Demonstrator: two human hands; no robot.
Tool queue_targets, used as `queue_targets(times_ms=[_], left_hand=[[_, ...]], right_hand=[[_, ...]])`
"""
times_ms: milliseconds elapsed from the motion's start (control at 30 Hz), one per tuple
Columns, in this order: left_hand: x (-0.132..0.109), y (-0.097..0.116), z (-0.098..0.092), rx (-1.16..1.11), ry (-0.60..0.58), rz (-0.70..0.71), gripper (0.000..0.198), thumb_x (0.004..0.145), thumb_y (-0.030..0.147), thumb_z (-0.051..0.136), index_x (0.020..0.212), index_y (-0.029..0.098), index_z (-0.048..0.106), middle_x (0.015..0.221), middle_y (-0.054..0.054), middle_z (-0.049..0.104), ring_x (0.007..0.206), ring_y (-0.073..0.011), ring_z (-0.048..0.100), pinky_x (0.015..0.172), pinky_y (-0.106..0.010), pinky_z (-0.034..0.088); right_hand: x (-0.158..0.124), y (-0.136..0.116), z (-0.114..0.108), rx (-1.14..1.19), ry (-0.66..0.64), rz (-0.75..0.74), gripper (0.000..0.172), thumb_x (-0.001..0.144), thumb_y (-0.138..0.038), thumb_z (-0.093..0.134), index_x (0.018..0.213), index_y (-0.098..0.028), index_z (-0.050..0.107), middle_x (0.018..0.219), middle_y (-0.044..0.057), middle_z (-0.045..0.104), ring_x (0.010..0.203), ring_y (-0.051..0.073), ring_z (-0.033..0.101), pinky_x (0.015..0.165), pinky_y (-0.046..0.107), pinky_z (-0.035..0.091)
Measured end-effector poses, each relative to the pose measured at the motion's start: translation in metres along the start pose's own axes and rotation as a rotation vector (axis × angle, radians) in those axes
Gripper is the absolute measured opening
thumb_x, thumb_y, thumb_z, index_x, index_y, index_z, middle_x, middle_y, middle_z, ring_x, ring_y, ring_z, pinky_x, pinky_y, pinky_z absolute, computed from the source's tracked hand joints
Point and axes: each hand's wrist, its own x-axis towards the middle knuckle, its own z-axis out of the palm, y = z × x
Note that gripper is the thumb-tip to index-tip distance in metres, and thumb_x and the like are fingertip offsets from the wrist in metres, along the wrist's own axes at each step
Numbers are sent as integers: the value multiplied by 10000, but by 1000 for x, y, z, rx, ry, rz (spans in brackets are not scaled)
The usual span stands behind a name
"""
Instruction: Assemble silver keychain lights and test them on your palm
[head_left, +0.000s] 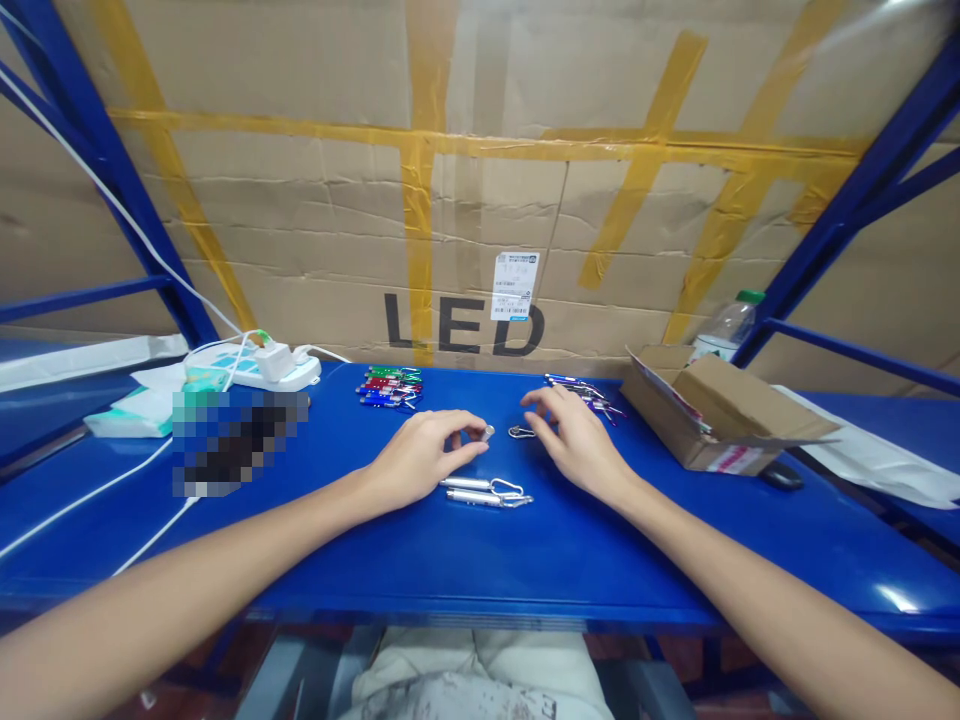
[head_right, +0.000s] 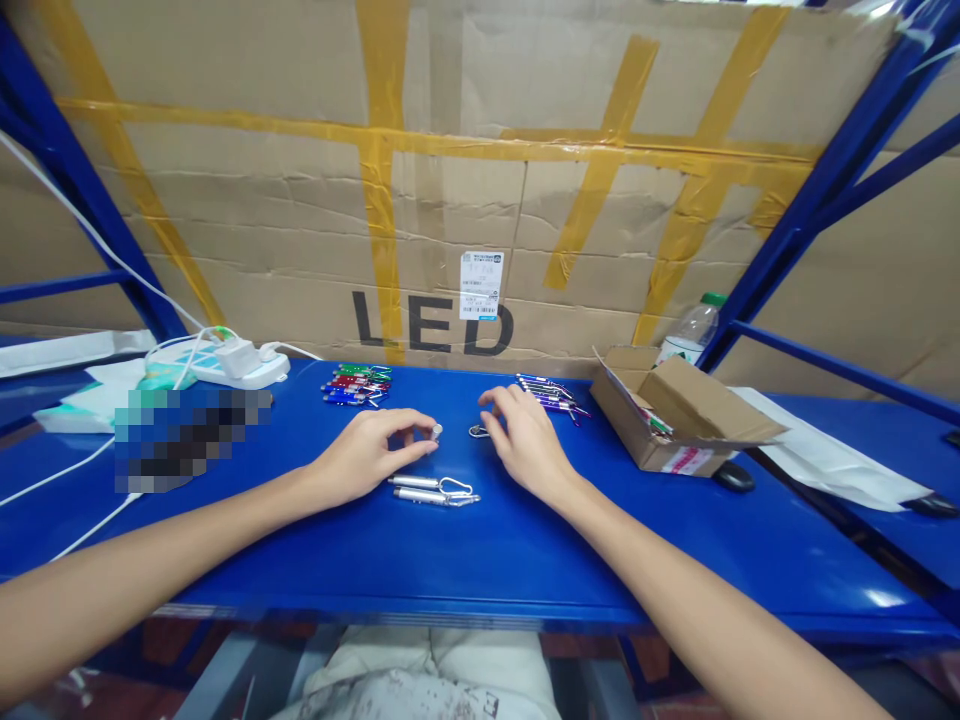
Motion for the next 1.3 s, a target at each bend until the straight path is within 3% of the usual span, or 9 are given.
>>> queue_targets(times_ms=[100, 233, 433, 633, 767, 867, 1033, 1300], left_hand=[[0, 1, -1, 1, 12, 1, 153, 1026, 295, 694, 1129, 197, 751, 1053, -40, 796, 786, -159, 696, 751, -275, 527], [0, 2, -2, 17, 7, 12, 165, 1034, 283, 683, 1160, 199, 747, 1040, -36, 773, 803, -162, 681, 788, -295, 524], [0, 2, -2, 30, -16, 28, 177, 1047, 281, 672, 1184, 201, 750, 1058, -34, 773, 836, -167, 682, 820, -308, 515], [-1, 4, -3, 50, -42, 55, 175, 1055, 281, 664, 1195, 219, 751, 1060, -27, 772, 868, -174, 683, 846, -317, 506], [-1, 4, -3, 66, -40, 68, 192, 1066, 298, 644, 1208, 225, 752, 1026, -33, 752, 883, -185, 662, 849, -326, 508], [-2, 2, -2, 80, -37, 81, 211, 1071, 314, 633, 1224, 227, 750, 996, -36, 727, 883, -190, 647, 829, -325, 509], [-2, 2, -1, 90, -26, 105, 212, 1070, 314, 639, 1222, 213, 748, 962, -31, 696, 881, -188, 636, 804, -312, 500], [-3, 0, -2, 76, -25, 145, 201, 1090, 326, 615, 1191, 209, 743, 962, -31, 681, 881, -185, 633, 809, -306, 496]], right_hand=[[0, 17, 5, -140, -135, 18, 139, 1050, -236, 602, 1165, -214, 676, 1104, 111, 658, 1063, 305, 624, 951, 459, 511], [-2, 17, 8, -150, -206, -70, 212, 1093, -226, 547, 1274, -227, 658, 1203, 118, 656, 1089, 287, 611, 973, 445, 505], [-1, 6, 4, -185, -256, -55, 119, 1060, -128, 573, 1014, -215, 640, 1047, 74, 694, 951, 258, 585, 876, 389, 482], [-3, 10, 5, -181, -253, -12, 65, 1060, -158, 588, 1041, -220, 588, 1074, 80, 698, 950, 256, 599, 865, 374, 473], [-3, 9, 4, -186, -267, 27, 117, 1064, -171, 578, 962, -227, 563, 998, 79, 689, 926, 266, 597, 840, 375, 450], [-1, 2, 1, -56, -200, 36, 143, 1080, -197, 548, 942, -235, 544, 954, 56, 675, 890, 247, 597, 816, 359, 439], [-2, -20, -3, 359, -124, -3, 140, 1100, -298, 529, 980, -237, 568, 922, 12, 644, 820, 189, 590, 759, 307, 449], [-5, -28, -4, 433, -133, -53, 69, 1078, -268, 575, 1046, -225, 620, 960, 21, 681, 844, 177, 611, 786, 300, 471]])
